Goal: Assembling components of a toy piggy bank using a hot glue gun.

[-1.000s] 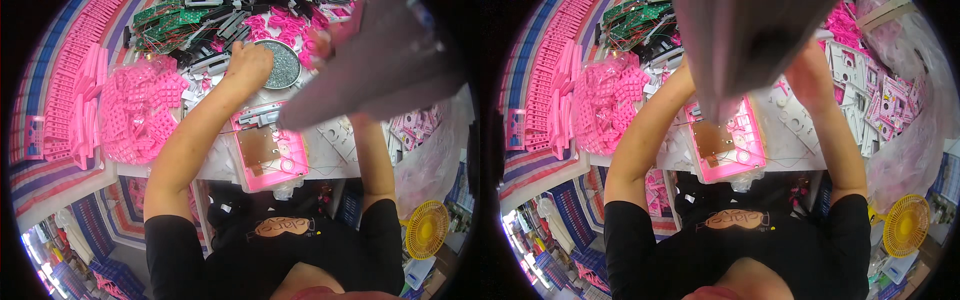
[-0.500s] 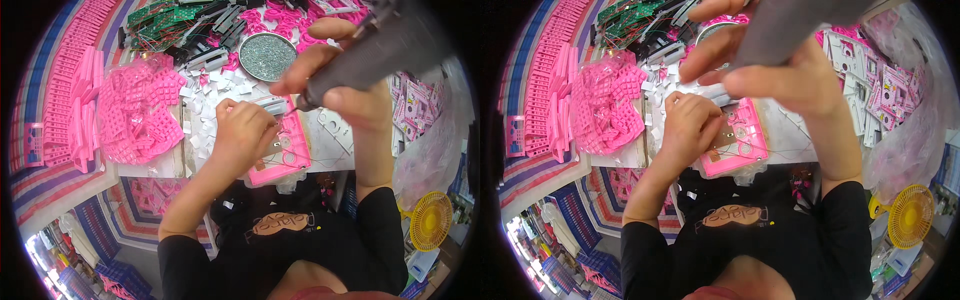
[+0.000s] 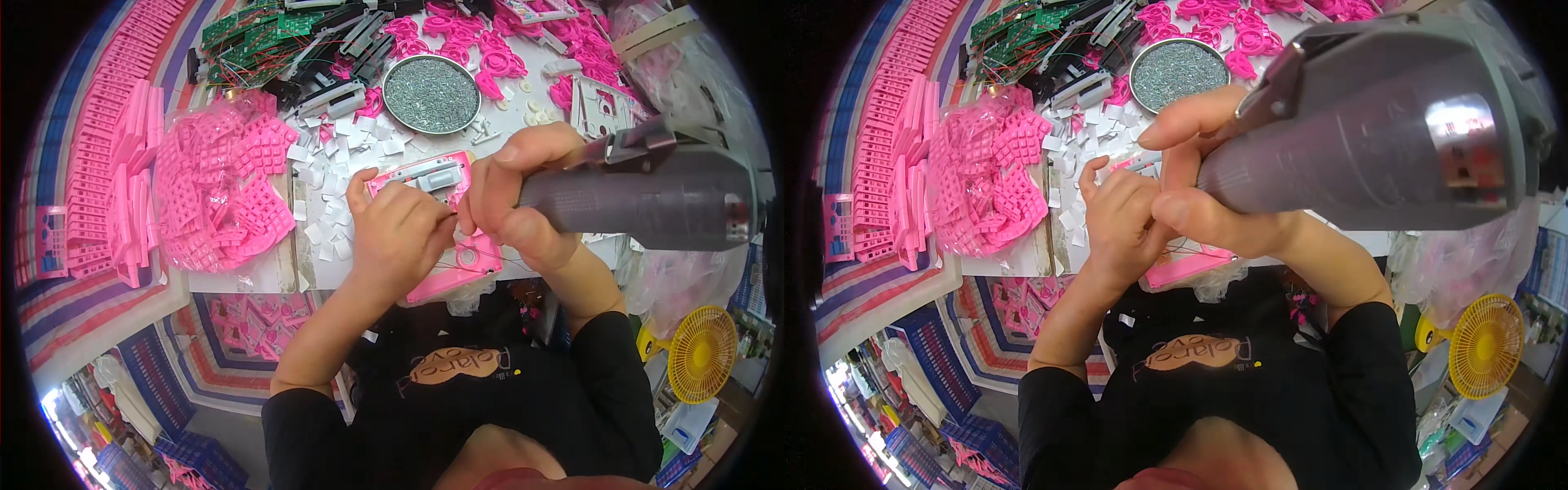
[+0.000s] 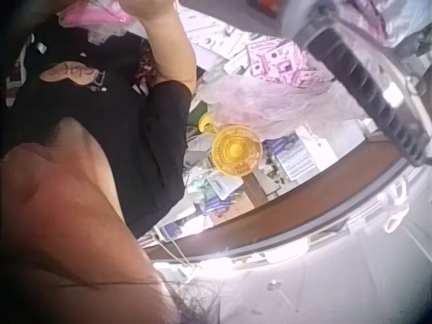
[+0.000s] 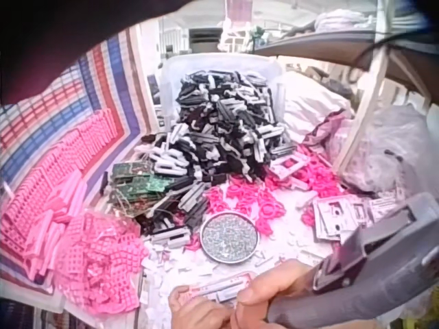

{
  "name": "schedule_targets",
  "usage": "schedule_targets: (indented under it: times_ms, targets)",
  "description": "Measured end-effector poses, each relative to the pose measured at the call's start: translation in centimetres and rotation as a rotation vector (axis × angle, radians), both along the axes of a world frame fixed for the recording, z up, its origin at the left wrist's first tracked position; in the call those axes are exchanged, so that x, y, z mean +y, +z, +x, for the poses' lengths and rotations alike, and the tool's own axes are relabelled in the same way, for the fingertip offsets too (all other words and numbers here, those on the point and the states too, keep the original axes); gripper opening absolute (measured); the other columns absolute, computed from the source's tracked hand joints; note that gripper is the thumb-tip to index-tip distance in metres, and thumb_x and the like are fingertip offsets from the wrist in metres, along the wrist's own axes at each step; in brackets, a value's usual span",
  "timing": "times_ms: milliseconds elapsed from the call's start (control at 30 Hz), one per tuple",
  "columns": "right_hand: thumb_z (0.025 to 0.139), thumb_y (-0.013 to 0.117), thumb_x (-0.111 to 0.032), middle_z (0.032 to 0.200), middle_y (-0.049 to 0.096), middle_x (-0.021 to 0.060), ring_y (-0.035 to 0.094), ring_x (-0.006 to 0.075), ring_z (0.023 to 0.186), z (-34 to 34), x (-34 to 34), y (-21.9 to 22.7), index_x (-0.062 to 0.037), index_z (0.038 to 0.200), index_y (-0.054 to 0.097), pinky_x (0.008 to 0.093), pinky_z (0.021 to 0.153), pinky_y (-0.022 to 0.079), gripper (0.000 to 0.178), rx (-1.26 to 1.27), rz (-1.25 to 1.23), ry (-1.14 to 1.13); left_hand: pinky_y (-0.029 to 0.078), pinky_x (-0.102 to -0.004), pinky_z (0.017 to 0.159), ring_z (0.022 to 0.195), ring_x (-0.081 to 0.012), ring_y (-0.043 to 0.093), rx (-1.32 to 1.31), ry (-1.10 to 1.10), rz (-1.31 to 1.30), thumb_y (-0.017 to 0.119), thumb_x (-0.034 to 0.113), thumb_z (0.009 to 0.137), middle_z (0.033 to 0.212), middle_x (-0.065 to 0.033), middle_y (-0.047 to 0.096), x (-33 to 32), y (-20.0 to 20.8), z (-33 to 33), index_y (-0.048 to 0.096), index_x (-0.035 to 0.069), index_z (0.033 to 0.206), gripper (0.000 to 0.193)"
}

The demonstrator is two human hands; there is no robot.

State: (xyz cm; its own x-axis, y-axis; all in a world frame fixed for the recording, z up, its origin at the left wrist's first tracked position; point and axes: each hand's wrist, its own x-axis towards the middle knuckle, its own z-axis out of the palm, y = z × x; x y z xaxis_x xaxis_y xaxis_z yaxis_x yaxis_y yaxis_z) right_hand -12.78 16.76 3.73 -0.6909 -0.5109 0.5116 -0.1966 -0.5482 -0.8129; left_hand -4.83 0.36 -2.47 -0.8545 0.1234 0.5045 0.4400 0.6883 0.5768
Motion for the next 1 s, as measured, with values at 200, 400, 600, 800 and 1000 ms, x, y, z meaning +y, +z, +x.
schedule_targets:
  times_ms: [200,400,600,800,1000]
  targets:
    - [0.090,0.067,0.000,0.069,0.061,0.0030,0.060,0.0099,0.060,-3.1,-0.2,-1.9,0.0042,0.118,0.057,0.0252,0.056,0.049,0.031,-0.017,-0.010,-0.134,0.022,-0.0611,0.109,0.108,-0.0197,0.059,-0.028,0.206,-0.271,0.080,0.019,0.078,0.097,0.0041,0.065,0.3,-1.0,-1.8,0.069,0.015,0.093,0.019]
    - [0.091,0.070,-0.005,0.072,0.061,0.0016,0.057,0.0080,0.063,-4.4,-1.4,-4.4,0.0016,0.111,0.060,0.0241,0.059,0.047,0.024,-0.177,0.119,-0.168,0.021,-0.0552,0.110,0.105,-0.0205,0.059,-0.061,0.187,-0.199,0.077,0.018,0.083,0.094,0.0018,0.064,0.2,-1.6,-1.6,0.069,0.017,0.095,0.015]
    - [0.087,0.070,0.001,0.079,0.059,0.0062,0.063,0.0137,0.065,-3.8,-2.0,-4.9,-0.0014,0.097,0.055,0.0297,0.058,0.052,0.018,0.096,0.315,-0.277,0.025,-0.0570,0.109,0.106,-0.0200,0.060,-0.044,0.159,-0.181,0.078,0.017,0.079,0.095,0.0020,0.063,0.3,-2.2,-2.0,0.068,0.013,0.096,0.021]
    - [0.087,0.077,-0.014,0.094,0.061,0.0032,0.059,0.0115,0.084,-7.3,-1.2,-2.4,-0.0026,0.129,0.057,0.0268,0.071,0.048,0.048,-0.157,0.549,0.208,0.031,-0.0585,0.109,0.112,-0.0275,0.060,-0.129,0.021,-0.163,0.076,0.014,0.080,0.114,-0.0080,0.064,-0.4,-2.7,-3.2,0.063,0.007,0.112,0.035]
    - [0.089,0.074,-0.025,0.117,0.073,0.0115,0.070,0.0178,0.100,-19.0,9.4,-4.4,-0.0044,0.129,0.067,0.0344,0.084,0.056,0.046,0.192,0.800,-0.458,0.047,-0.0460,0.102,0.120,-0.0352,0.059,-0.147,0.038,-0.107,0.072,0.001,0.081,0.128,-0.0199,0.059,-5.1,5.9,2.0,0.059,0.004,0.120,0.041]
